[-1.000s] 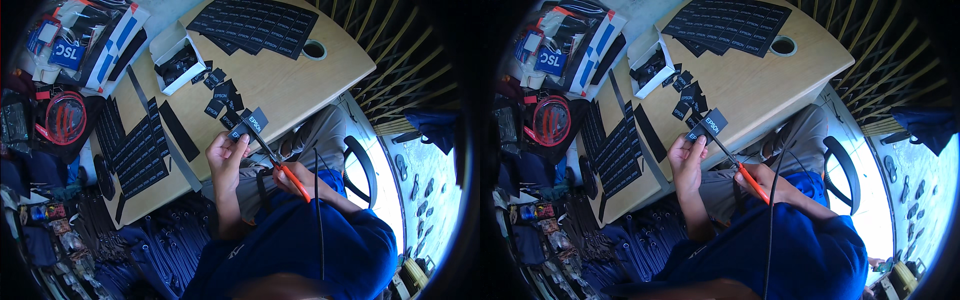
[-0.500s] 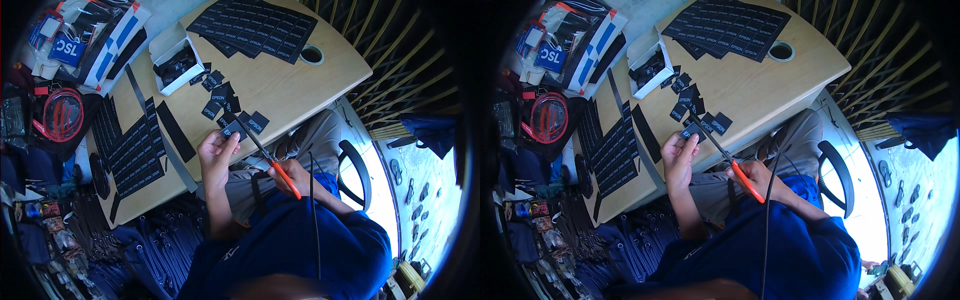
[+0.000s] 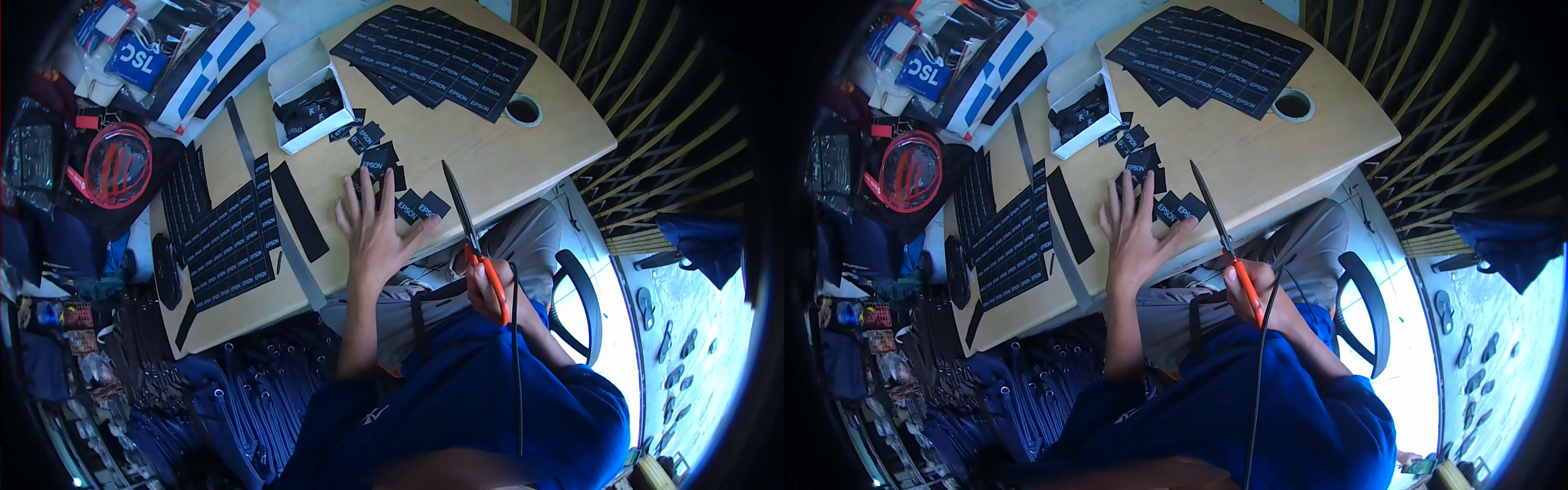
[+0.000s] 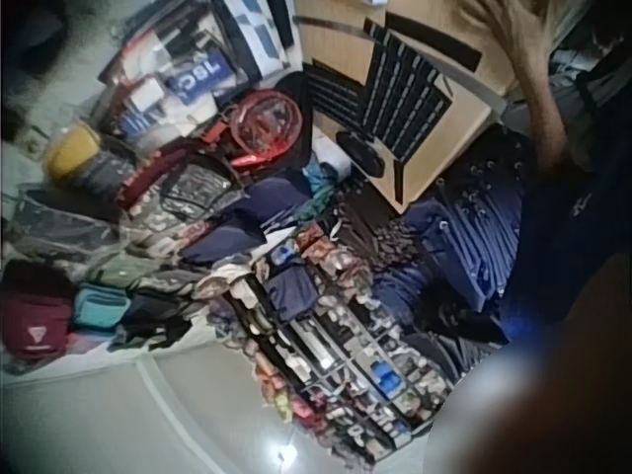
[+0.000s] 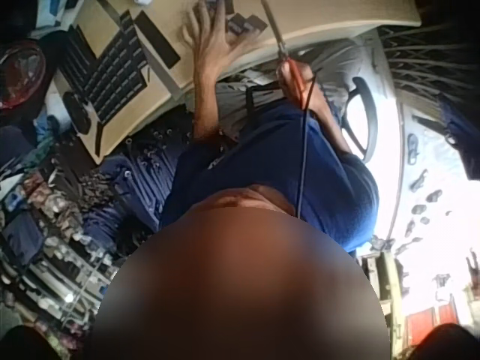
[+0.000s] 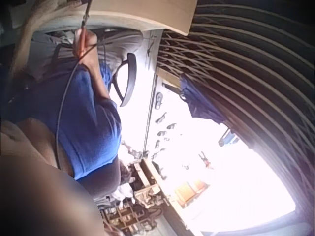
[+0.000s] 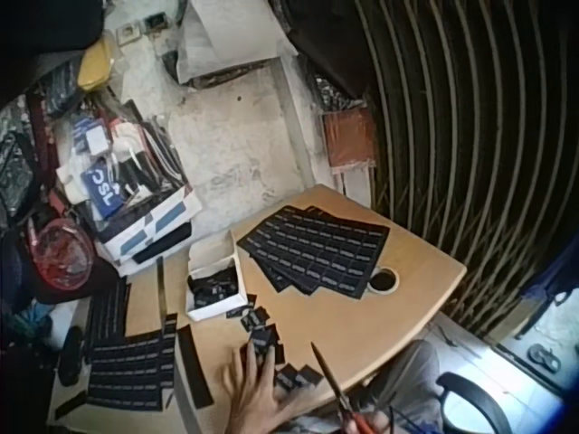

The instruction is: Cutting individual Epson brand labels from a sheet using a pair of scissors.

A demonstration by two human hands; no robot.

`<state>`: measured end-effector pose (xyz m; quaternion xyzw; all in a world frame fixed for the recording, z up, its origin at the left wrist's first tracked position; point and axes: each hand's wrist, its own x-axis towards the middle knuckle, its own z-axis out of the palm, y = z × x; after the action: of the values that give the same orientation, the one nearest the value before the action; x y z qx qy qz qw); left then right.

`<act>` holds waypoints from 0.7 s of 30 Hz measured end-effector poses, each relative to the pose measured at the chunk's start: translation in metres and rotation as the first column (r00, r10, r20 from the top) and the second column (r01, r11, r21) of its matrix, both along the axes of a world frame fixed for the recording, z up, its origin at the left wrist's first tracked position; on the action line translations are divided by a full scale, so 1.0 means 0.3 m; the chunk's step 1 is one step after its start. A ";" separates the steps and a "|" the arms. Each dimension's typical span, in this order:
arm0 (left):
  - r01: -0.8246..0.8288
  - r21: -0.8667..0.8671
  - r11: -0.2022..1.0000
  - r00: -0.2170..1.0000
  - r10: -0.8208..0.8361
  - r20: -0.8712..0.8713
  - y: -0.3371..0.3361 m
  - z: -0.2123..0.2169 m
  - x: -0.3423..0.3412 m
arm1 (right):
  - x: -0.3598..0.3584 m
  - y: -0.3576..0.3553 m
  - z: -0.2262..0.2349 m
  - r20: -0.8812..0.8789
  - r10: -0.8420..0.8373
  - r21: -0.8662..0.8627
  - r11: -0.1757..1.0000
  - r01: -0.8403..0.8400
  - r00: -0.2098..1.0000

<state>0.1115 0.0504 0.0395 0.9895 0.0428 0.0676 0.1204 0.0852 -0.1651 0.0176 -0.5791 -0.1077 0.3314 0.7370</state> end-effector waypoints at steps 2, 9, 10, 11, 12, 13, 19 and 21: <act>-0.017 -0.028 0.999 0.999 0.016 -0.029 0.021 0.003 0.044 | 0.000 -0.007 0.003 0.068 -0.004 -0.023 1.000 0.005 0.998; -0.107 0.001 0.994 0.983 0.105 0.151 0.202 -0.022 0.213 | -0.021 -0.019 0.003 0.197 0.004 0.002 1.000 -0.004 0.980; -0.138 0.040 0.990 0.967 0.126 0.221 0.198 -0.008 0.220 | -0.021 -0.025 -0.003 0.227 -0.004 0.017 1.000 0.000 0.974; -0.136 0.041 0.990 0.966 0.124 0.225 0.187 0.001 0.211 | -0.024 -0.029 -0.008 0.231 -0.007 0.019 1.000 0.002 0.973; -0.133 -0.037 0.990 0.959 0.138 0.248 0.170 0.011 0.180 | -0.028 -0.033 -0.014 0.251 -0.028 0.004 1.000 0.028 0.968; -0.119 -0.119 0.986 0.953 0.147 0.266 0.142 0.037 0.145 | -0.035 -0.039 -0.010 0.269 -0.057 -0.014 0.998 0.063 0.961; -0.005 0.030 1.000 0.999 0.006 -0.047 0.084 0.010 0.053 | -0.017 -0.042 -0.003 0.234 -0.036 -0.024 0.999 0.042 0.972; -0.109 0.043 0.993 0.989 0.113 -0.096 0.105 0.015 0.063 | -0.028 -0.054 0.007 0.162 -0.015 -0.069 0.997 0.027 0.987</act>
<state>0.1303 0.0818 0.0441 0.9898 0.1025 0.0262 0.0955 0.0768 -0.1813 0.0198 -0.6310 -0.1490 0.2792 0.7083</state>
